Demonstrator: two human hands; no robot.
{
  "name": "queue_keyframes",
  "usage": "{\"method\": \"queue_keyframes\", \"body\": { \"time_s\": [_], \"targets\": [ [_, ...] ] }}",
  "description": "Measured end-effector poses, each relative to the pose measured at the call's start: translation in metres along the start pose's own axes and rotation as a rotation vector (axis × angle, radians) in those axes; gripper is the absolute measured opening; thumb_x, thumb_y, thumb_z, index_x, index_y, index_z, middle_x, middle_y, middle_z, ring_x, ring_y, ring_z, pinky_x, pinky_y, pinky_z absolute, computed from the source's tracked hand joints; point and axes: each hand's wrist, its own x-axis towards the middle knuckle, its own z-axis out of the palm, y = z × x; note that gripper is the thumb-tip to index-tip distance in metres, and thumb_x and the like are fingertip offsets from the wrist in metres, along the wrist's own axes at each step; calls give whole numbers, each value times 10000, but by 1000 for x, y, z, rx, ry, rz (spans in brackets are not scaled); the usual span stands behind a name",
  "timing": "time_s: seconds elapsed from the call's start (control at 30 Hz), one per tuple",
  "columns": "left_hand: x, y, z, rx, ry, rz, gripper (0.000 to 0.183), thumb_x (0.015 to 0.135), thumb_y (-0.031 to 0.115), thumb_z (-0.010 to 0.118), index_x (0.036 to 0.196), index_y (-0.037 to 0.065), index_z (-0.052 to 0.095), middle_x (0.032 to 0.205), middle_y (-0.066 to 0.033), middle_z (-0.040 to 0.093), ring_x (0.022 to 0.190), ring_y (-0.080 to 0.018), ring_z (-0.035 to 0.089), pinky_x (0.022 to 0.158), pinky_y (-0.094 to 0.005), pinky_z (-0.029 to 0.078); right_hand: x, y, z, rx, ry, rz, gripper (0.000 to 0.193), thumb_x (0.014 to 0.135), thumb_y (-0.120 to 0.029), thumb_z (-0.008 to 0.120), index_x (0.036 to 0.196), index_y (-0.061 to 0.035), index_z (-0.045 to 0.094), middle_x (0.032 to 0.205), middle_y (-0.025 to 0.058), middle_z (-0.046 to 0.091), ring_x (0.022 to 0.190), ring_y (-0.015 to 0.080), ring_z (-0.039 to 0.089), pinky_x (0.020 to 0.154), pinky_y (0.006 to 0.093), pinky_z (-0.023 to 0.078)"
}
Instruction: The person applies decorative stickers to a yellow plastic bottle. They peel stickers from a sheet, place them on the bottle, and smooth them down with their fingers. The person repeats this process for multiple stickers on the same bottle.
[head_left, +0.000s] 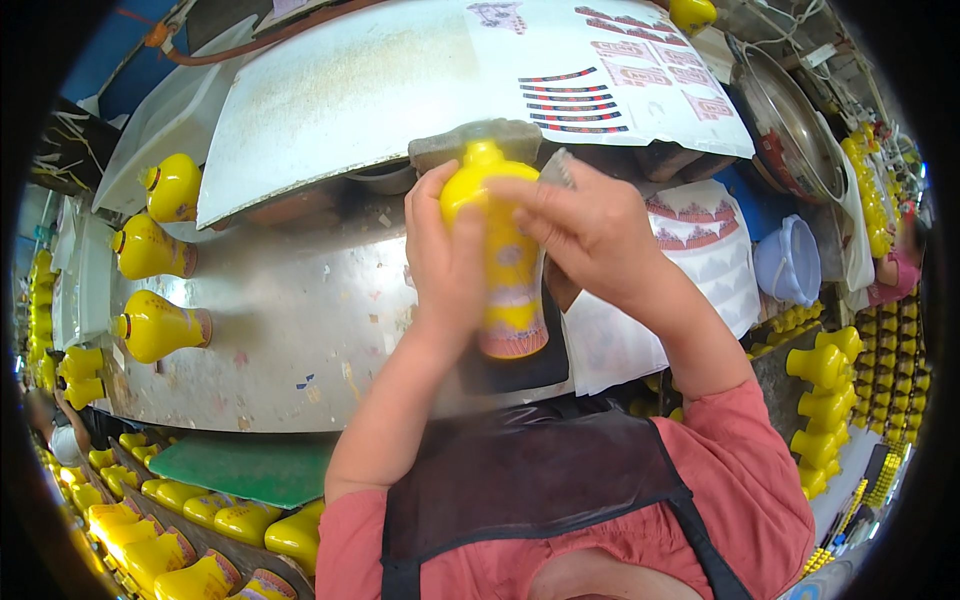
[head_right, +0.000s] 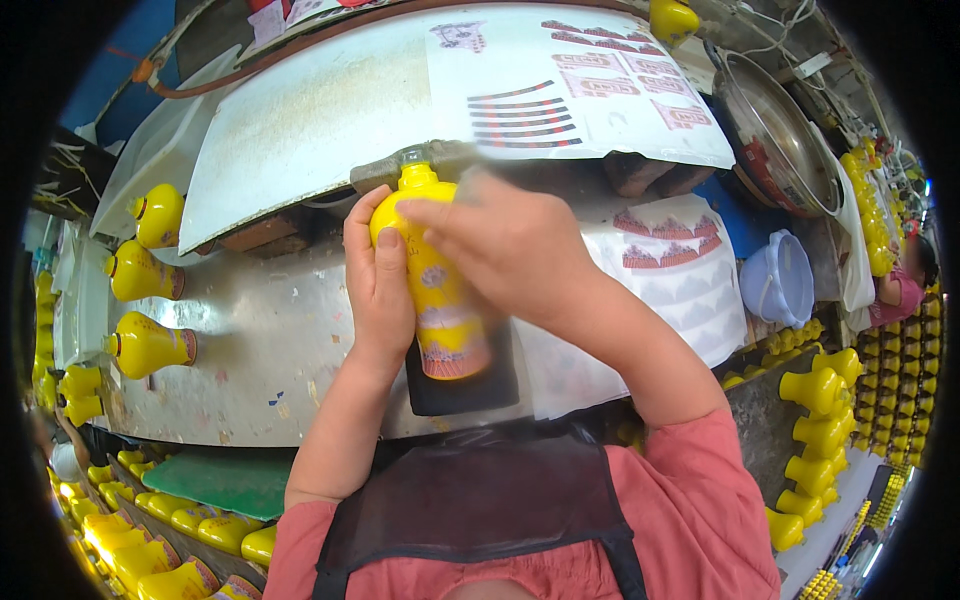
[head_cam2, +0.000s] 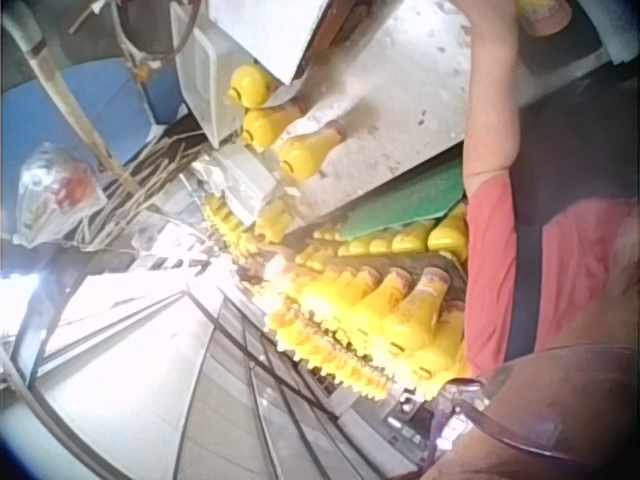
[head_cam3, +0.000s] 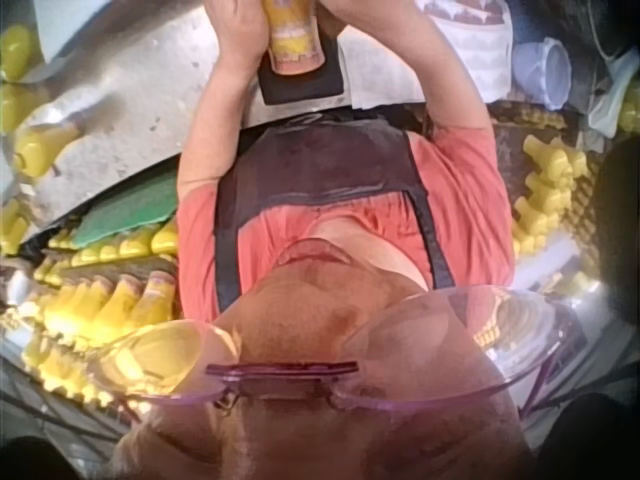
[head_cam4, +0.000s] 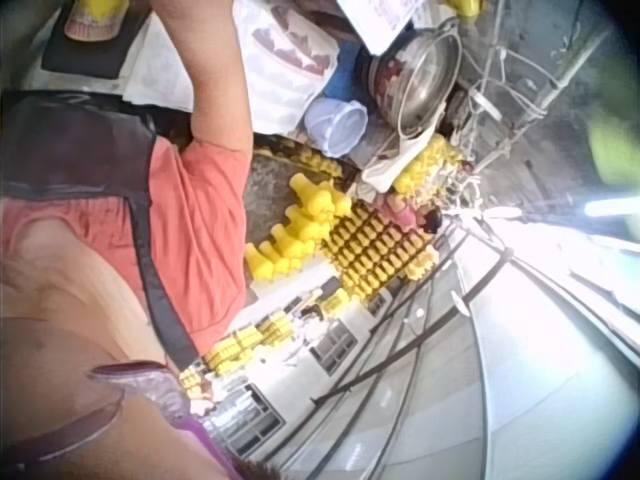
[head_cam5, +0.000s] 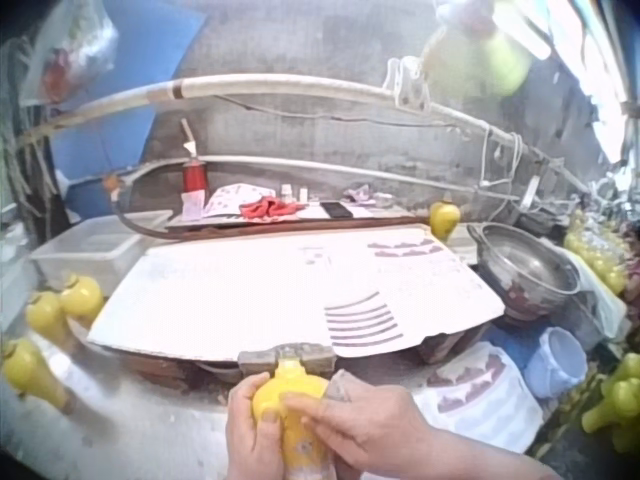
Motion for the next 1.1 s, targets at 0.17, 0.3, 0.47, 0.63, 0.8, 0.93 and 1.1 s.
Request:
{"method": "queue_keyframes", "body": {
  "time_s": [0.17, 0.3, 0.47, 0.63, 0.8, 0.93, 1.1],
  "targets": [
    [-1, -2, 1, -19, -10, -11, 544, 1075, 414, 462, 1398, -23, 487, 1399, -225, 493, 1287, -362, 513, 1113, -443, 395, 2, -3, -4, -183, -35, -133, 352, 924, -182, 724, 1274, -222, 735, 773, 93, 570, 603, 249, 627, 506, 359, 490],
    [-2, -4, 2, 23, 0, 23, 571, 1082, 451, 448, 1401, -21, 484, 1395, -227, 495, 1278, -369, 520, 1108, -445, 398, 5, -1, -9, -172, -80, -114, 362, 916, -203, 732, 1277, -209, 724, 768, 90, 564, 598, 244, 629, 514, 369, 495],
    [-2, -2, 2, -13, -2, 11, 588, 1075, 467, 456, 1408, -17, 481, 1399, -224, 493, 1273, -363, 525, 1106, -444, 398, 6, -1, -8, -163, -107, -84, 395, 904, -245, 739, 1293, -191, 701, 782, 105, 579, 609, 271, 631, 523, 367, 500],
    [-2, 1, 0, 35, -15, 5, 551, 1069, 407, 471, 1423, -15, 477, 1411, -210, 490, 1295, -339, 514, 1121, -432, 389, 23, 13, -24, 186, -194, 274, 342, 960, -226, 689, 1276, -95, 681, 884, 40, 666, 669, 152, 665, 601, 306, 539],
    [-3, 3, 0, -143, -12, -65, 532, 1078, 350, 449, 1459, -21, 455, 1434, -189, 475, 1319, -297, 498, 1140, -409, 378, 28, 15, -34, 622, -36, 263, 264, 946, -104, 674, 1197, -23, 666, 1061, 36, 676, 958, 92, 641, 859, 271, 530],
    [-3, 4, 3, -278, -28, -65, 569, 1121, 392, 370, 1500, -30, 410, 1450, -166, 466, 1312, -247, 499, 1134, -379, 387, 27, 9, -13, 143, 72, -62, 235, 859, -54, 732, 1090, -43, 692, 958, 117, 696, 868, 291, 679, 785, 378, 546],
    [-6, 9, -2, -458, -69, -145, 500, 1131, 315, 405, 1530, 14, 391, 1400, -129, 541, 1242, -189, 542, 1095, -335, 421, 25, 16, -5, -33, 210, -295, 200, 843, -91, 737, 1039, -119, 705, 773, 95, 585, 722, 290, 653, 620, 393, 537]
  ]
}}
